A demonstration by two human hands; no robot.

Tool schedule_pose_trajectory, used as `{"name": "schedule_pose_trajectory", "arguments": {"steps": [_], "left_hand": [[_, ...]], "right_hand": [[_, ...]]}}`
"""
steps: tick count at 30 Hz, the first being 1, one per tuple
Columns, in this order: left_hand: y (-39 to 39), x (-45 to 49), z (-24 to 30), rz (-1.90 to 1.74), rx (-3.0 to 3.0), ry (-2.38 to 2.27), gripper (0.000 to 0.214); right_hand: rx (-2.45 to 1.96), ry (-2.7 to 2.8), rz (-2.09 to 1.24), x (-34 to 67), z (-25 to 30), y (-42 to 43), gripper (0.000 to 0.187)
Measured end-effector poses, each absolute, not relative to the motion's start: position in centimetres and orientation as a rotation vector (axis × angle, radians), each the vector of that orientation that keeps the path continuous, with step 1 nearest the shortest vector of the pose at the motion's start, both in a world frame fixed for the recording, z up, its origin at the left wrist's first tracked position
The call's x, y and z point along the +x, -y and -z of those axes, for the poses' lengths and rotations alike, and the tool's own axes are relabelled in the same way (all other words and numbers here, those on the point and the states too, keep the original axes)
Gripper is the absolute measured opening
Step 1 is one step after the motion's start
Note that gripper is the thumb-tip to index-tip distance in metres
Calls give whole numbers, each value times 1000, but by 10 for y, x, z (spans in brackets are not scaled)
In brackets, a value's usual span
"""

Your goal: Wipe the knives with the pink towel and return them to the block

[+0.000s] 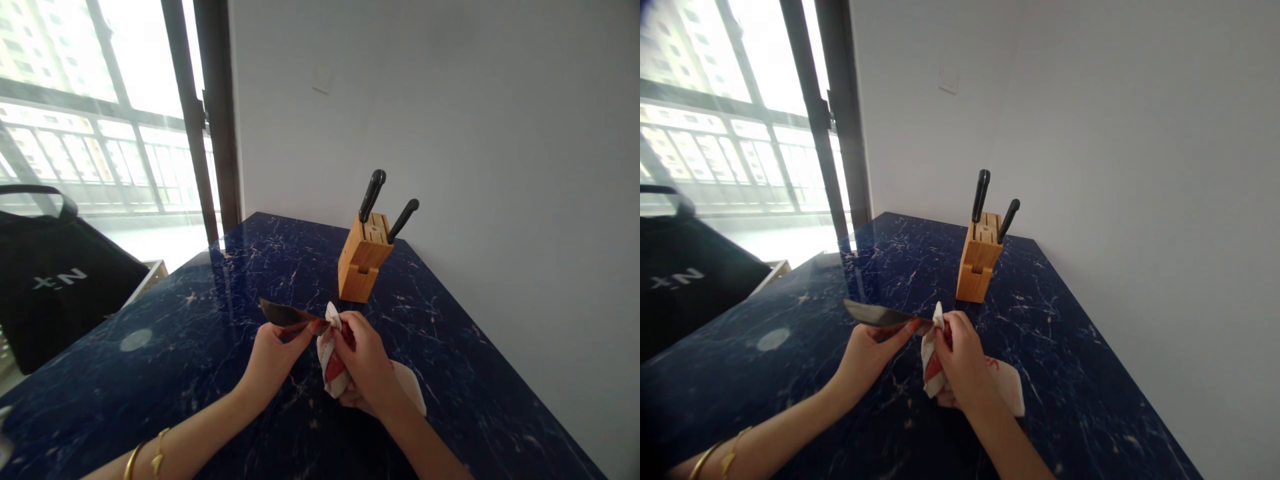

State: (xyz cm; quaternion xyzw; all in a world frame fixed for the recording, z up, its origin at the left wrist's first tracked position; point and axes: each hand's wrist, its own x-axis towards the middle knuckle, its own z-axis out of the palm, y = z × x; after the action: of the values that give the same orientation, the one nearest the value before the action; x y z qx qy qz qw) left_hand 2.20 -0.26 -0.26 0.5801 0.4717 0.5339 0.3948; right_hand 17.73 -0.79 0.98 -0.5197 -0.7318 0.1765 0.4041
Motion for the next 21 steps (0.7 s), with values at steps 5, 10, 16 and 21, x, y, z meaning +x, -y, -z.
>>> {"name": "schedule_pose_trajectory", "arguments": {"steps": [5, 10, 16, 21], "left_hand": [[2, 21, 3, -1343, 1423, -1180, 23], [1, 22, 3, -1363, 1400, -1129, 22], [0, 22, 5, -1368, 1427, -1131, 23], [1, 22, 4, -1380, 1419, -1125, 23]], "right_hand": [[-1313, 1850, -452, 178, -9, 7, 12], [-1319, 1850, -425, 177, -6, 6, 10], [-1302, 1864, -441, 179, -8, 7, 12], [-1316, 1857, -434, 179, -7, 7, 13]]}}
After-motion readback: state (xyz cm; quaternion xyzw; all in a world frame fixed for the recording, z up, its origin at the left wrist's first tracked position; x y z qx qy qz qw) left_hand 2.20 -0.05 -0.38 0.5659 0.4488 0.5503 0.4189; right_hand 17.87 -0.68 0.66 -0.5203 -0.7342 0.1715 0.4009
